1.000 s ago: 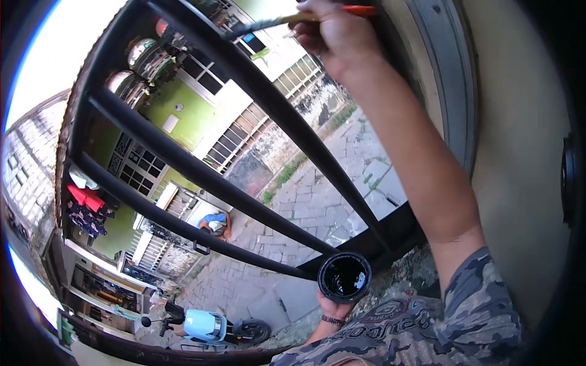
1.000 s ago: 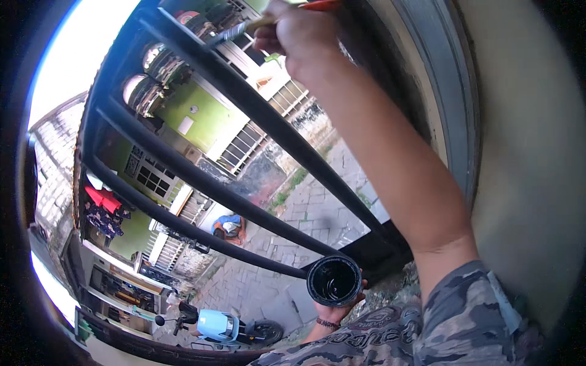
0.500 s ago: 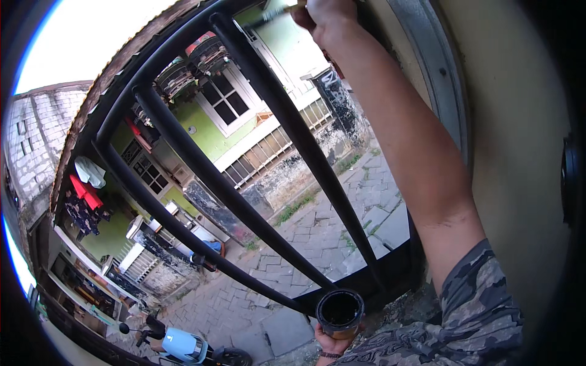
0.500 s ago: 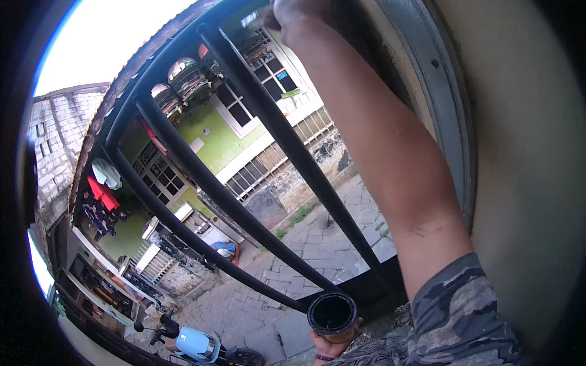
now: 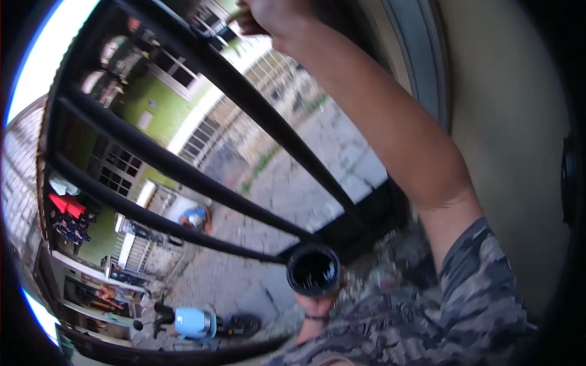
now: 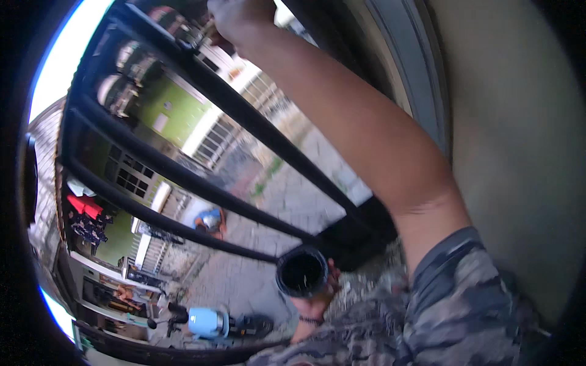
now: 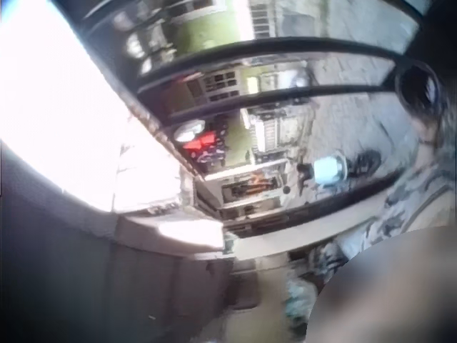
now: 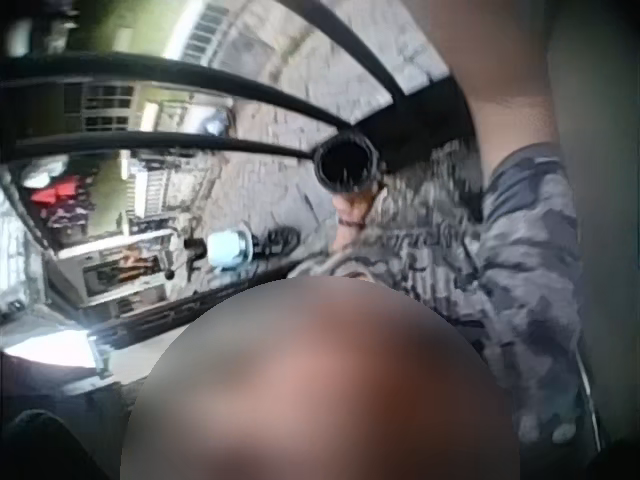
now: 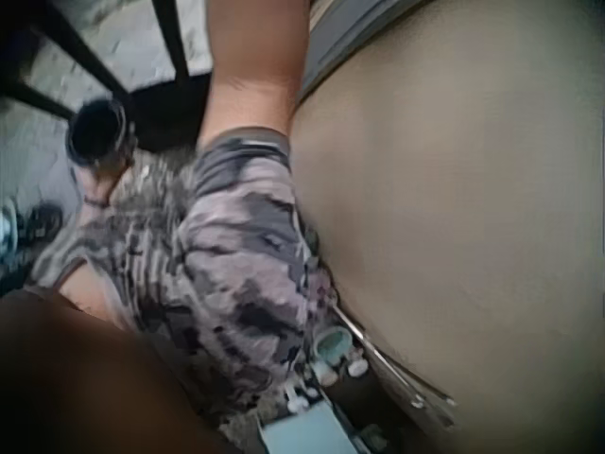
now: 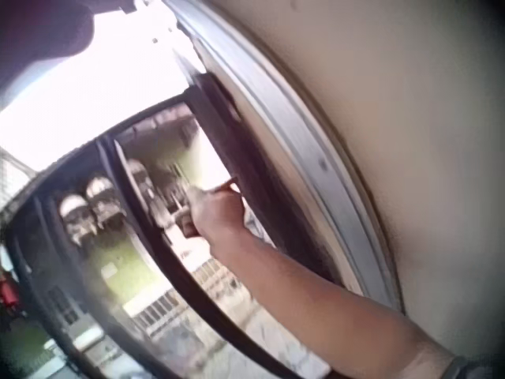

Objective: The person paints a black metal gate using a paintbrush and a can of black paint.

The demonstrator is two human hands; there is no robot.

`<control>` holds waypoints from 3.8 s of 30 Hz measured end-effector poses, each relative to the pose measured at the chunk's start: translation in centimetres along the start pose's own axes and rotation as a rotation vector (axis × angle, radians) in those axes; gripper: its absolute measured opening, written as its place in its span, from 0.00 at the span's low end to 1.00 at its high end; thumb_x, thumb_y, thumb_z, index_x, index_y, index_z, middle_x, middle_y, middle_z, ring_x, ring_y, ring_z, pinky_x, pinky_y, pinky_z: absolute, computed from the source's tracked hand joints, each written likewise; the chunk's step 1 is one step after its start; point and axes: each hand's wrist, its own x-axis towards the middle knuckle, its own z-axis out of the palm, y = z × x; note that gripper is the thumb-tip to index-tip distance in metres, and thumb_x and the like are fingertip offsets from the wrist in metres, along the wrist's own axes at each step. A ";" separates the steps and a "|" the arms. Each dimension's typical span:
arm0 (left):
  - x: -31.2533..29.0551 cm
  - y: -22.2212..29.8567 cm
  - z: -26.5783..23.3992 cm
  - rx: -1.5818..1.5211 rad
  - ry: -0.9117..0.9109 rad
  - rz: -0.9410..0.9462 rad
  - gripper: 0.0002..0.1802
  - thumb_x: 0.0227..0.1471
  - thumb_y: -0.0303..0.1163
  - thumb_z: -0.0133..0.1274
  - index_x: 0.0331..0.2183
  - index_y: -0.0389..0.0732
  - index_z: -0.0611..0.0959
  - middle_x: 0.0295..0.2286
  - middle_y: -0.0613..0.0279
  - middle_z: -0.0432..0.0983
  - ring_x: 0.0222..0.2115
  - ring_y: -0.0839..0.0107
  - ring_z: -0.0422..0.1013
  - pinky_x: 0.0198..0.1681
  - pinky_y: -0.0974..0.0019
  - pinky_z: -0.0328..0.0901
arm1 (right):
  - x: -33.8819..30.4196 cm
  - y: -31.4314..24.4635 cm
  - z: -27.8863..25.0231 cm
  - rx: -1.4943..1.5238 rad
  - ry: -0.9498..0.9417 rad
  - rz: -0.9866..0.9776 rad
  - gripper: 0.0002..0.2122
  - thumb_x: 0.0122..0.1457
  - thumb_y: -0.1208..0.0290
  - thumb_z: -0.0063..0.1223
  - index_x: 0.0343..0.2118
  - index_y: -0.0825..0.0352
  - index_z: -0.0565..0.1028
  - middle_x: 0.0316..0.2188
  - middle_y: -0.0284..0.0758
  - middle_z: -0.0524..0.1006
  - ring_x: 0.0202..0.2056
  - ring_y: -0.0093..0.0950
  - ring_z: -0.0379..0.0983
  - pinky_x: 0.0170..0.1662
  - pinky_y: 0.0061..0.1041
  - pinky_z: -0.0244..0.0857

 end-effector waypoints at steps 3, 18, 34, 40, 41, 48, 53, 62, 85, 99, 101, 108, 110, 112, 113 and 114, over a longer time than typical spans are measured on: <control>0.8 0.0 -0.1 0.098 0.052 -0.128 0.42 0.49 0.58 0.51 0.56 0.37 0.68 0.53 0.48 0.66 0.52 0.52 0.62 0.48 0.56 0.65 | -9.6 11.2 -12.8 -0.306 0.051 0.102 0.07 0.51 0.72 0.56 0.23 0.69 0.74 0.14 0.34 0.73 0.13 0.23 0.69 0.17 0.24 0.66; 7.2 0.8 -4.6 0.029 0.304 -0.525 0.30 0.59 0.56 0.42 0.51 0.42 0.73 0.47 0.48 0.73 0.44 0.52 0.71 0.33 0.52 0.71 | -21.1 21.8 -27.2 0.151 0.274 0.542 0.07 0.56 0.70 0.57 0.27 0.64 0.71 0.21 0.33 0.74 0.17 0.17 0.70 0.15 0.18 0.63; 9.2 1.7 -3.2 0.192 0.325 -0.417 0.34 0.52 0.54 0.53 0.58 0.56 0.67 0.52 0.42 0.67 0.45 0.43 0.69 0.35 0.48 0.71 | -29.3 29.5 -36.0 -0.234 0.479 0.815 0.05 0.53 0.73 0.56 0.27 0.67 0.73 0.21 0.33 0.76 0.19 0.20 0.72 0.20 0.20 0.66; 9.3 2.1 -4.2 0.165 0.269 -0.467 0.31 0.56 0.53 0.50 0.58 0.53 0.67 0.54 0.43 0.64 0.47 0.43 0.67 0.37 0.46 0.69 | -26.7 27.1 -31.2 -0.419 0.181 0.566 0.08 0.52 0.67 0.59 0.27 0.67 0.75 0.22 0.34 0.77 0.21 0.21 0.72 0.25 0.22 0.67; 9.2 2.2 -4.3 0.168 0.264 -0.474 0.32 0.56 0.54 0.50 0.58 0.53 0.67 0.54 0.43 0.64 0.48 0.42 0.67 0.37 0.46 0.69 | -26.1 26.2 -31.2 -0.082 0.242 0.566 0.08 0.54 0.67 0.59 0.28 0.66 0.75 0.21 0.34 0.77 0.19 0.19 0.70 0.22 0.20 0.64; 9.8 1.2 -3.4 0.182 0.346 -0.500 0.33 0.51 0.52 0.56 0.57 0.55 0.69 0.51 0.42 0.69 0.46 0.44 0.68 0.35 0.51 0.70 | -29.1 29.2 -35.6 -0.091 0.410 0.763 0.06 0.56 0.70 0.56 0.30 0.65 0.73 0.17 0.28 0.70 0.14 0.15 0.63 0.15 0.16 0.55; 8.9 3.2 -6.7 0.110 0.409 -0.610 0.33 0.52 0.52 0.55 0.57 0.54 0.69 0.50 0.43 0.69 0.45 0.46 0.69 0.35 0.53 0.69 | -28.6 26.2 -32.5 0.362 0.490 0.641 0.07 0.56 0.69 0.58 0.31 0.65 0.72 0.19 0.28 0.72 0.17 0.14 0.66 0.15 0.15 0.56; 9.2 1.4 -4.6 0.348 0.370 -0.540 0.35 0.53 0.54 0.53 0.59 0.55 0.66 0.52 0.44 0.67 0.45 0.47 0.69 0.36 0.53 0.69 | -35.2 27.9 -32.6 0.071 0.486 0.538 0.07 0.59 0.70 0.55 0.32 0.65 0.70 0.18 0.31 0.73 0.15 0.18 0.67 0.18 0.16 0.60; 9.3 1.2 -5.3 0.292 0.279 -0.612 0.30 0.57 0.50 0.48 0.59 0.55 0.65 0.50 0.43 0.69 0.44 0.47 0.70 0.36 0.51 0.70 | -40.0 29.6 -33.2 0.000 0.620 0.583 0.07 0.60 0.71 0.56 0.36 0.67 0.71 0.22 0.32 0.74 0.20 0.18 0.71 0.21 0.17 0.66; 8.9 1.0 -4.2 0.318 0.238 -0.586 0.38 0.53 0.56 0.52 0.60 0.52 0.64 0.51 0.42 0.67 0.45 0.45 0.69 0.34 0.53 0.69 | -38.8 29.0 -33.2 0.268 0.603 0.665 0.07 0.55 0.73 0.60 0.35 0.67 0.74 0.23 0.32 0.76 0.20 0.18 0.72 0.19 0.17 0.66; 9.2 0.4 -4.6 0.216 0.256 -0.683 0.37 0.53 0.56 0.52 0.60 0.52 0.64 0.51 0.42 0.67 0.45 0.46 0.69 0.34 0.53 0.69 | -40.4 30.5 -36.5 -0.106 0.687 0.690 0.07 0.56 0.72 0.59 0.35 0.67 0.75 0.23 0.32 0.76 0.20 0.17 0.72 0.19 0.16 0.65; 9.1 0.4 -6.5 0.242 0.235 -0.621 0.33 0.55 0.55 0.50 0.59 0.52 0.67 0.51 0.42 0.67 0.45 0.47 0.69 0.34 0.53 0.70 | -26.7 24.1 -32.0 -0.577 0.007 0.329 0.08 0.50 0.70 0.58 0.26 0.71 0.76 0.20 0.39 0.76 0.23 0.29 0.75 0.32 0.29 0.69; 9.3 -0.2 -6.3 0.217 0.171 -0.596 0.33 0.55 0.54 0.50 0.59 0.52 0.66 0.52 0.42 0.66 0.46 0.46 0.69 0.35 0.52 0.70 | -22.4 22.1 -30.1 -0.627 -0.129 0.297 0.08 0.50 0.70 0.56 0.27 0.71 0.77 0.21 0.38 0.77 0.22 0.29 0.75 0.31 0.29 0.69; 9.0 0.3 -6.8 0.224 0.137 -0.575 0.34 0.55 0.54 0.50 0.60 0.53 0.66 0.53 0.42 0.65 0.47 0.45 0.68 0.37 0.50 0.71 | -20.4 20.5 -27.6 -0.449 -0.059 0.268 0.08 0.50 0.70 0.56 0.27 0.70 0.77 0.20 0.37 0.77 0.21 0.27 0.74 0.29 0.27 0.68; 9.0 0.5 -6.8 0.171 0.096 -0.588 0.35 0.55 0.53 0.51 0.60 0.53 0.65 0.54 0.42 0.64 0.47 0.44 0.68 0.38 0.49 0.71 | -20.0 19.7 -26.7 -0.269 0.016 0.249 0.08 0.50 0.69 0.57 0.27 0.70 0.77 0.20 0.36 0.76 0.20 0.25 0.73 0.27 0.26 0.67; 8.9 0.9 -6.6 0.176 0.088 -0.579 0.35 0.55 0.53 0.51 0.60 0.53 0.65 0.54 0.42 0.64 0.47 0.44 0.68 0.38 0.49 0.71 | -20.2 18.7 -26.3 0.007 0.061 0.292 0.08 0.51 0.69 0.58 0.28 0.69 0.77 0.19 0.33 0.75 0.17 0.19 0.69 0.20 0.20 0.62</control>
